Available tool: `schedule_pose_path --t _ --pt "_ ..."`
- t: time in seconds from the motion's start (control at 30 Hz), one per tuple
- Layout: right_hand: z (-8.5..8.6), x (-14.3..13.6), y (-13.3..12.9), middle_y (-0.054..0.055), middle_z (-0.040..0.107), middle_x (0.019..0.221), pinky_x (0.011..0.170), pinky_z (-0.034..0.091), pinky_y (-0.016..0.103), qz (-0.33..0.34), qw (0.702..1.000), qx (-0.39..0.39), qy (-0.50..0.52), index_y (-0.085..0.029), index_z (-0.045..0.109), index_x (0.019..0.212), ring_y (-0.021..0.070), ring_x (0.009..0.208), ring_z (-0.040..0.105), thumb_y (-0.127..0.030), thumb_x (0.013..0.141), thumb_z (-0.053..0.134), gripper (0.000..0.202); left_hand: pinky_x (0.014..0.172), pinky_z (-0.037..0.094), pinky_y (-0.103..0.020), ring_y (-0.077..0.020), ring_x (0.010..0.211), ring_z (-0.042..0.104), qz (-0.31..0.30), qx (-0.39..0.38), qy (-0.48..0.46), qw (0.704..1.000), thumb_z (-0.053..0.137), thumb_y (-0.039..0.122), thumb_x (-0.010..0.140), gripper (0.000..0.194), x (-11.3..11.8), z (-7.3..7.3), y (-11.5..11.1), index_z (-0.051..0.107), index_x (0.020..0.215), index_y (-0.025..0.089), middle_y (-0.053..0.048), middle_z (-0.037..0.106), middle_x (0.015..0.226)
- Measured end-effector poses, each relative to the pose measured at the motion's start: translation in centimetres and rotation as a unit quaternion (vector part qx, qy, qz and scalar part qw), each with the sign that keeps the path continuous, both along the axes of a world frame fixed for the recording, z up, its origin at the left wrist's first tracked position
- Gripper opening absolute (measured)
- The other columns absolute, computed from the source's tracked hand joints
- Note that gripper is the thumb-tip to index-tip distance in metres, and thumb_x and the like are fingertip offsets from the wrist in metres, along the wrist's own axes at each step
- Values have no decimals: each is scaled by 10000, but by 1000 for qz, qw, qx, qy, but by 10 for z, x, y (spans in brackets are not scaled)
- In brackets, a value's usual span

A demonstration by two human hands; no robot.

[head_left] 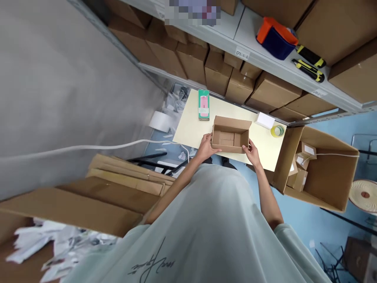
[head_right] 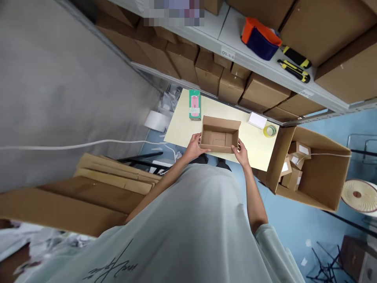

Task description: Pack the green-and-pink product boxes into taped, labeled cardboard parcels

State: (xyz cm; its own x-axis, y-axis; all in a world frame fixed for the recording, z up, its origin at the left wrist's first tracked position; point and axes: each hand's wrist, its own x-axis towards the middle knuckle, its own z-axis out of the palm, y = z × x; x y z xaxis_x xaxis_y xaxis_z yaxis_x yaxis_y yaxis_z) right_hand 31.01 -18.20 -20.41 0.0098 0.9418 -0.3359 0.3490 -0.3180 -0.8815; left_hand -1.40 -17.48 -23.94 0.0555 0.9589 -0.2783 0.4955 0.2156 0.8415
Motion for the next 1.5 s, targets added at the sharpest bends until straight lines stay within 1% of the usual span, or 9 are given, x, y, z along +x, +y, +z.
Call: schedule_pose_path --t 0.2,0.4,0.57,0.8,0.9,1.0,1.13,1.33,1.5 --pt "-28 16 8 176 547 1763 1300 508 632 91 996 -9 -4 -237 516 1740 379 1523 630 -812 940 703 1003 1354 431 -566 -410 1585 520 72 -19 19 997 1045 383 671 1241 19 -14 -39 417 1720 173 -191 561 1623" --pt "-40 33 23 191 522 1778 1312 491 629 164 986 -8 -10 -225 480 1761 385 1547 602 -757 930 724 1016 1429 314 -521 -426 1698 413 141 -55 29 988 1012 284 688 1314 45 -16 -60 305 1779 93 -275 444 1775" --pt "-37 28 44 194 536 1764 1259 541 609 234 972 26 -2 -239 439 1780 344 1531 605 -666 988 676 931 1424 322 -544 -438 1699 416 183 -62 9 981 1008 254 667 1342 53 -10 -62 288 1787 88 -290 411 1805" --pt "-24 -20 66 224 546 1743 1232 561 577 269 963 26 6 -183 483 1741 343 1523 600 -564 972 691 883 1346 426 -586 -472 1618 488 282 -47 -2 958 1033 241 625 1304 36 -3 -63 392 1756 154 -248 494 1684" --pt "-16 -36 71 217 600 1696 1191 593 556 290 956 46 3 -188 495 1735 334 1466 643 -559 962 681 877 1321 453 -576 -453 1549 559 285 -65 7 956 1017 211 636 1287 26 9 -63 380 1753 152 -244 516 1622" --pt "-5 -49 69 204 675 1619 1155 613 577 295 955 39 5 -198 517 1720 334 1359 712 -528 932 678 870 1328 448 -561 -427 1525 580 285 -35 8 958 1005 205 658 1246 14 29 -74 392 1742 165 -222 544 1584" --pt "19 -76 56 199 660 1645 1162 614 566 303 951 66 14 -202 570 1686 348 1354 734 -494 914 692 835 1355 417 -550 -419 1571 528 309 38 19 950 1021 276 692 1245 -5 65 -121 378 1756 206 -198 547 1608" --pt "64 -138 12 169 647 1670 1228 574 581 381 917 114 24 -242 646 1615 381 1493 665 -500 936 719 730 1308 474 -548 -405 1496 586 427 44 22 903 1060 472 689 1294 -20 118 -235 355 1749 243 -167 552 1551" --pt "84 -177 -38 179 682 1607 1190 602 577 463 880 102 28 -244 624 1591 381 1465 678 -476 917 741 722 1276 509 -552 -389 1472 601 522 46 19 852 1083 415 649 1266 -7 136 -326 391 1704 305 -135 532 1538"
